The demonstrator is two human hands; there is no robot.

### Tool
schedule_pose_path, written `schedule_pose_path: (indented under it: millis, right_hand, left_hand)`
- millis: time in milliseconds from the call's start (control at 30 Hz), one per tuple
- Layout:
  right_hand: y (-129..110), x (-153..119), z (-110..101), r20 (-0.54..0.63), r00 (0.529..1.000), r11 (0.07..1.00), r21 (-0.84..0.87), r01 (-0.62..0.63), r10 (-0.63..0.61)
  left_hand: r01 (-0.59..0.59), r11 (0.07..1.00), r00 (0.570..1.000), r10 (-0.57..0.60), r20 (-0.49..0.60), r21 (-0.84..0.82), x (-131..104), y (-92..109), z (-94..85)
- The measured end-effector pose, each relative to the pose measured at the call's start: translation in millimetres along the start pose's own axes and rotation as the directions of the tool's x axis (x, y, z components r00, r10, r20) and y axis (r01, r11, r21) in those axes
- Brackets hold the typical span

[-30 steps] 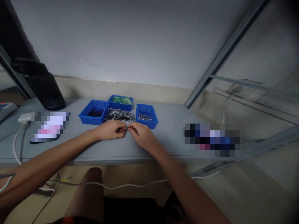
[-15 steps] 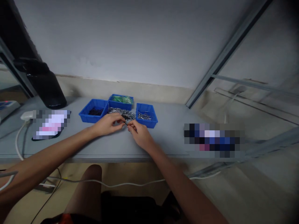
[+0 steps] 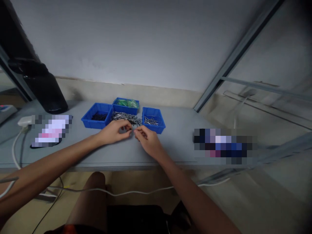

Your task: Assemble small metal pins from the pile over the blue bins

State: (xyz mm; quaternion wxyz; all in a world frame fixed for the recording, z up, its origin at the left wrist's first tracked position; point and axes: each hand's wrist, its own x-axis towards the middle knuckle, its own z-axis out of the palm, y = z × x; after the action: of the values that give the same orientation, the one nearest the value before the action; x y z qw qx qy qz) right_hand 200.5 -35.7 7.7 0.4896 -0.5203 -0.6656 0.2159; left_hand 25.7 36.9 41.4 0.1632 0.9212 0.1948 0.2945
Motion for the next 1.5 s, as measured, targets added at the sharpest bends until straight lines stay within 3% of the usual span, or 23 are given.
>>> schedule_pose_path:
  millis: [133,733,867,967,1067,1233,1400,1500]
  right_hand:
    - [-3.4,-1.8,0.3,0.003,1.0,1.0,-0.001,-0.006,0.006]
    - [4.6,0.0,1.0,0.103,0.994,0.998,0.06,-0.031,0.025]
    - [-1.7,-3.3,0.5,0.0,0.997,0.995,-0.069,0.078,-0.078]
    - [-7.9,-7.3,1.3,0.052,0.977,0.956,-0.2,0.215,-0.209]
    - [-9.5,-9.4,3.7,0.058,0.968,0.93,-0.269,0.251,-0.244]
    - [-4.3,-7.3,5.6,-0.027,0.98,0.943,-0.279,0.183,-0.198]
    - [-1.2,-1.9,0.9,-0.091,0.996,0.999,-0.038,0.021,-0.025]
    - [2.6,0.1,-1.0,-0.038,0.999,0.996,0.082,-0.035,0.038]
  left_hand:
    - [-0.077,0.995,0.995,0.074,0.061,0.06,-0.7,-3.0,3.5]
    - [-0.085,0.995,0.992,0.081,0.093,0.043,-1.2,-3.0,2.6]
    - [-0.048,0.998,0.987,0.039,0.157,0.051,-0.4,-2.0,2.0]
    - [-0.06,0.995,0.98,0.044,0.195,0.075,-0.4,-2.1,4.2]
    - [-0.07,0.991,0.976,0.045,0.215,0.11,-0.8,-1.2,7.5]
    - [-0.07,0.986,0.97,0.032,0.242,0.15,-1.1,2.3,8.0]
    - [-0.053,0.99,0.988,0.034,0.149,0.128,-0.6,1.6,1.7]
    - [-0.091,0.978,0.992,0.073,0.1,0.19,0.7,0.2,-8.4]
